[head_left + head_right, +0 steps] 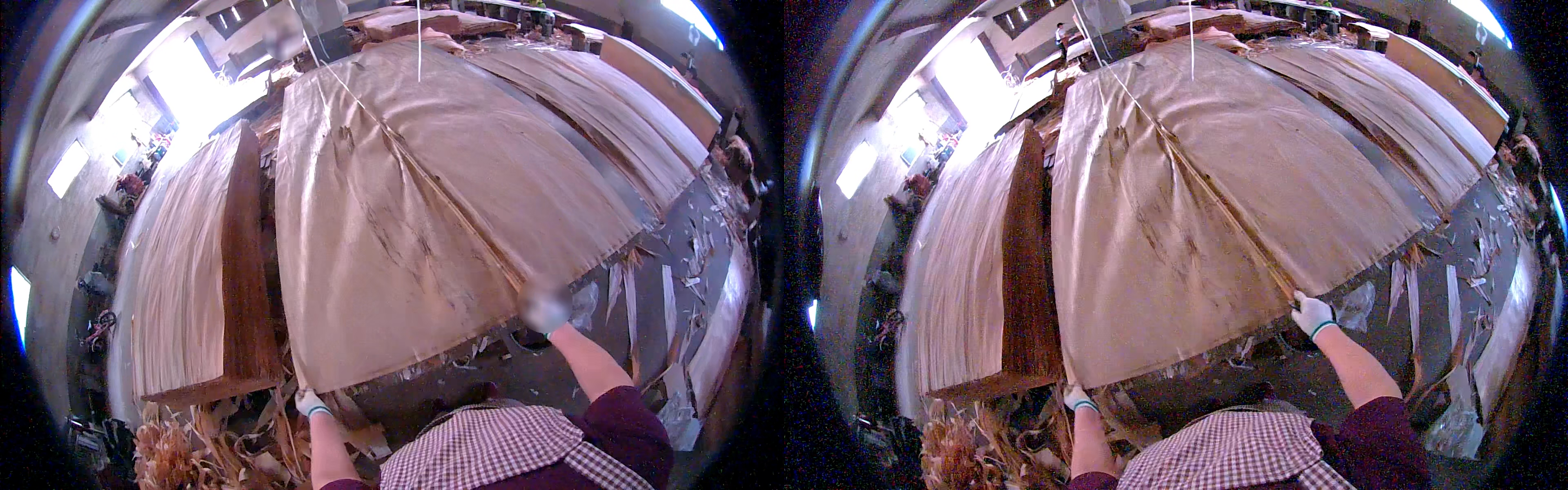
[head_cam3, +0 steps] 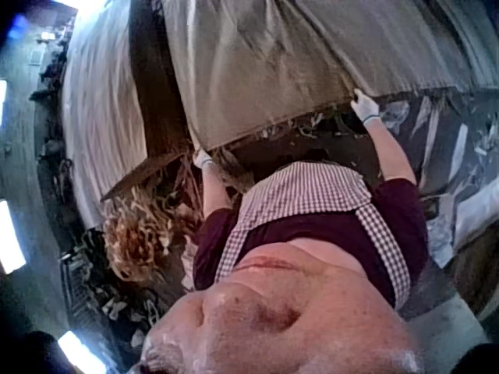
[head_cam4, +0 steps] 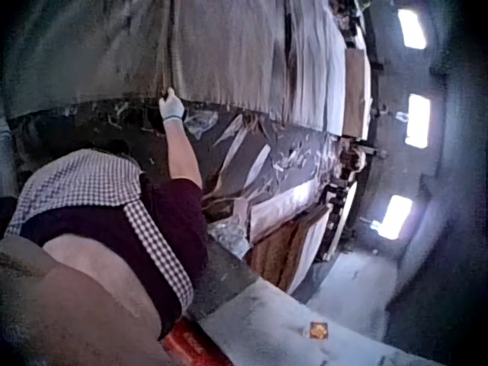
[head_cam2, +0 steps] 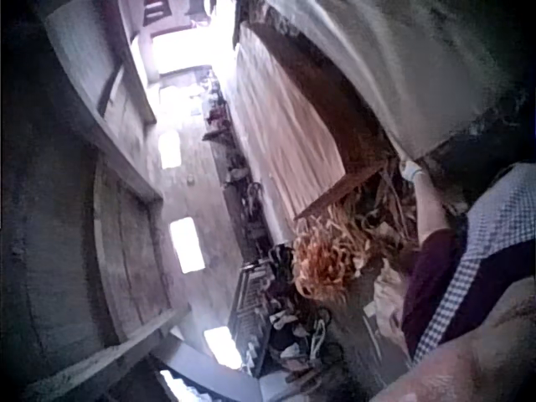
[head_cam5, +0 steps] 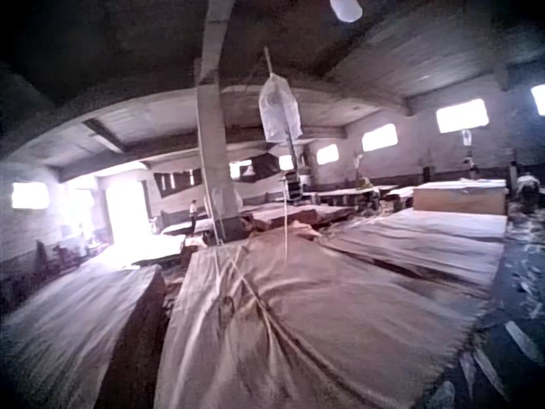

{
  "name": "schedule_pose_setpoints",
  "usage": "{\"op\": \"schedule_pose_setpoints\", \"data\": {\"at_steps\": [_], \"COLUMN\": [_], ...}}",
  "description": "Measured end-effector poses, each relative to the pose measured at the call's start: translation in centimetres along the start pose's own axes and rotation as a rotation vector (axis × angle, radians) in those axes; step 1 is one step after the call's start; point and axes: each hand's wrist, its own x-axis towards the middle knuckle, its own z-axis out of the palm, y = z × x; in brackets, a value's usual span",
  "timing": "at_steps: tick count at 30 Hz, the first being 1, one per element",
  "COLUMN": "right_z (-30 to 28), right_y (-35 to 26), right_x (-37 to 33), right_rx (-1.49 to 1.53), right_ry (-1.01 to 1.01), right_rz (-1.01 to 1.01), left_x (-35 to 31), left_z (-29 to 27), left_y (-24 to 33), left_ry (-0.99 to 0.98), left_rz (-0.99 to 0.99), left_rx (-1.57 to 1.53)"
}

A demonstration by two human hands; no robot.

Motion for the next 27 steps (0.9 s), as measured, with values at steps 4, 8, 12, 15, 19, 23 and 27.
{"op": "schedule_pose_setpoints", "data": {"at_steps": [4,8,12,15,19,23,27], "right_z": [-3.8,-6.6,-4.2,-4.4,-5.0,-4.8,0.1], "right_y": [-0.1,-2.9,-1.5,-1.1,0.9,-0.5,-5.0], "right_x": [-0.1,-1.5,-3.1,-1.5,-0.7,-5.1,-17.1], "right_rx": [0.056,0.252,0.306,0.193,0.056,0.137,0.418], "right_ry": [0.063,-0.002,0.135,0.111,0.115,0.144,0.547], "right_rz": [0.068,0.217,0.241,0.266,0.362,0.447,0.765], "left_x": [-3.4,-2.7,-3.1,-1.5,-4.4,-5.6,-8.3], "left_z": [-2.8,-3.4,-5.6,-7.4,-0.3,8.2,16.5], "left_y": [-0.6,0.0,0.9,0.7,9.1,15.6,18.7], "left_ry": [0.034,0.129,0.108,0.188,-0.154,-0.572,-1.118], "left_rz": [-0.242,-0.239,-0.183,0.055,0.101,0.139,0.407], "left_rx": [-0.093,-0.096,0.129,0.058,-0.212,-0.221,0.034]}}
